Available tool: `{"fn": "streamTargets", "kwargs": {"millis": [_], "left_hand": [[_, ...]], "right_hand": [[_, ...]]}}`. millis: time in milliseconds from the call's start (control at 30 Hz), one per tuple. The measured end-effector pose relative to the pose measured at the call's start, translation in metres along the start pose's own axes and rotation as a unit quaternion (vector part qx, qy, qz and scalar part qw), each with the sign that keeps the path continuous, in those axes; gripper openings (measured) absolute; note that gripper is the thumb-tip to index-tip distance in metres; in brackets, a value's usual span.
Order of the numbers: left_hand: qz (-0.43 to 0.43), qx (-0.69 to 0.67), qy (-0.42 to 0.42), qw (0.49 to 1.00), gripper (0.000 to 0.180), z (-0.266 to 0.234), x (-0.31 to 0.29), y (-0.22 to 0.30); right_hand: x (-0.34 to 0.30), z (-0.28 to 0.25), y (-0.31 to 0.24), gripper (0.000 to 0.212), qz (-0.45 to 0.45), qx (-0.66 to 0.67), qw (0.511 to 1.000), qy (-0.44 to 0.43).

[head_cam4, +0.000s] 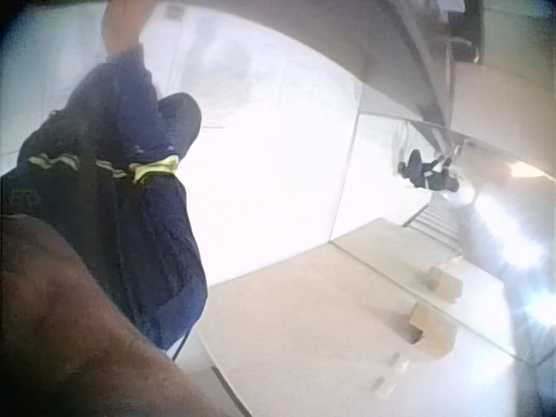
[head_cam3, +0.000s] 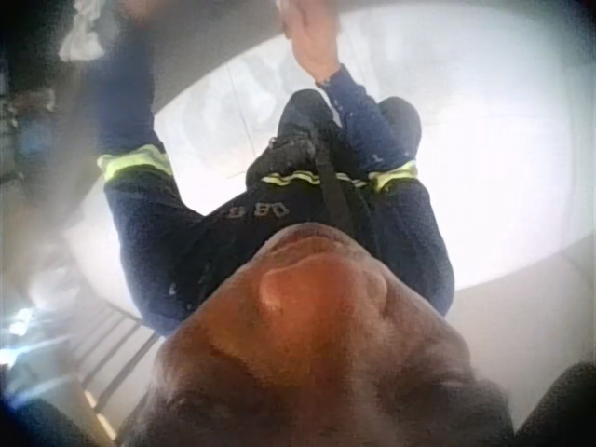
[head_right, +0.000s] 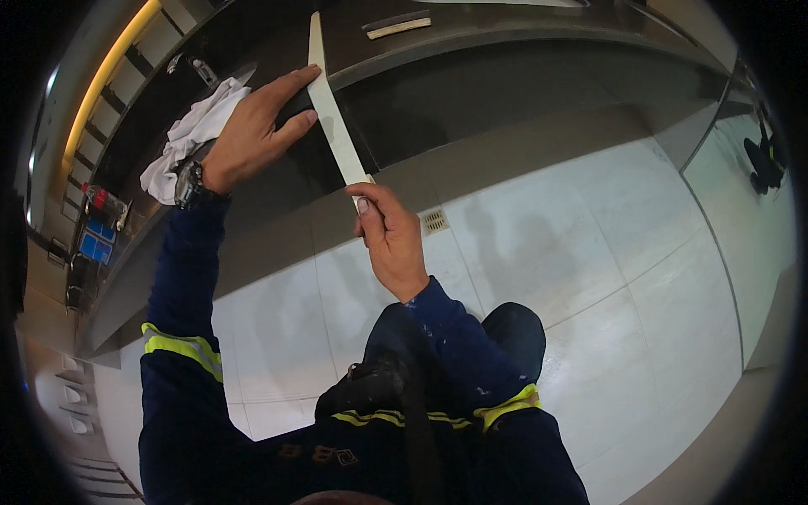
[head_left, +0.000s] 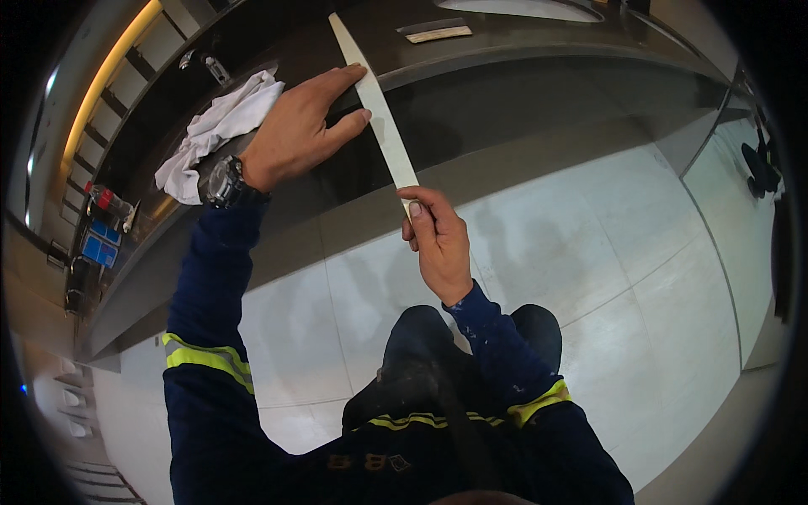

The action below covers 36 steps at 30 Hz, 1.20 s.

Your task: The person applies strips of masking tape to a dark countertop in a bathroom, smoothing each strip and cutting it to length. The person handles the tape roll and the countertop surface throughout the task.

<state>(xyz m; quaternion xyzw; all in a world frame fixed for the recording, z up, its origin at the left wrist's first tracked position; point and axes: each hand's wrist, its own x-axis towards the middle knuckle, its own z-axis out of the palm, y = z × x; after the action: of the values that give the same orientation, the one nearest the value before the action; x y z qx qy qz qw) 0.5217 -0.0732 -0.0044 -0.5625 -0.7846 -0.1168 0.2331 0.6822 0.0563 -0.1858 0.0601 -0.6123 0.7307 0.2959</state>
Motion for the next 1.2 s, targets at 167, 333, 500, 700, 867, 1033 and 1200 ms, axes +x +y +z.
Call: {"fn": "streamTargets", "kwargs": {"millis": [167,333,500,700,867,1033,1200], "left_hand": [[-0.038,0.037,0.073,0.996,0.048,0.015,0.003,0.008],[-0.036,0.08,0.116,0.989,0.043,0.023,0.006,0.006],[-0.028,0.125,0.121,0.984,0.041,0.031,0.009,0.003],[-0.009,0.204,0.104,0.973,0.038,0.034,0.008,0.005],[0.031,0.258,0.083,0.962,0.038,0.035,0.009,0.001],[0.037,0.29,0.086,0.952,0.037,0.039,0.011,-0.001],[0.038,0.307,0.096,0.946,0.034,0.041,0.012,-0.002]], "right_hand": [[0.002,-0.001,0.019,0.028,0.016,-0.005,1.0,0.008],[0.011,0.002,0.029,0.029,0.025,0.024,0.999,0.01],[0.01,0.004,0.041,0.029,0.039,0.04,0.998,0.023],[0.003,0.008,0.039,0.029,-0.004,0.058,0.998,0.016],[-0.002,0.013,0.032,0.029,-0.076,0.025,0.996,0.03],[-0.003,0.015,0.015,0.036,-0.098,0.022,0.995,0.011],[-0.005,0.014,0.009,0.046,-0.104,0.037,0.994,-0.016]]}}
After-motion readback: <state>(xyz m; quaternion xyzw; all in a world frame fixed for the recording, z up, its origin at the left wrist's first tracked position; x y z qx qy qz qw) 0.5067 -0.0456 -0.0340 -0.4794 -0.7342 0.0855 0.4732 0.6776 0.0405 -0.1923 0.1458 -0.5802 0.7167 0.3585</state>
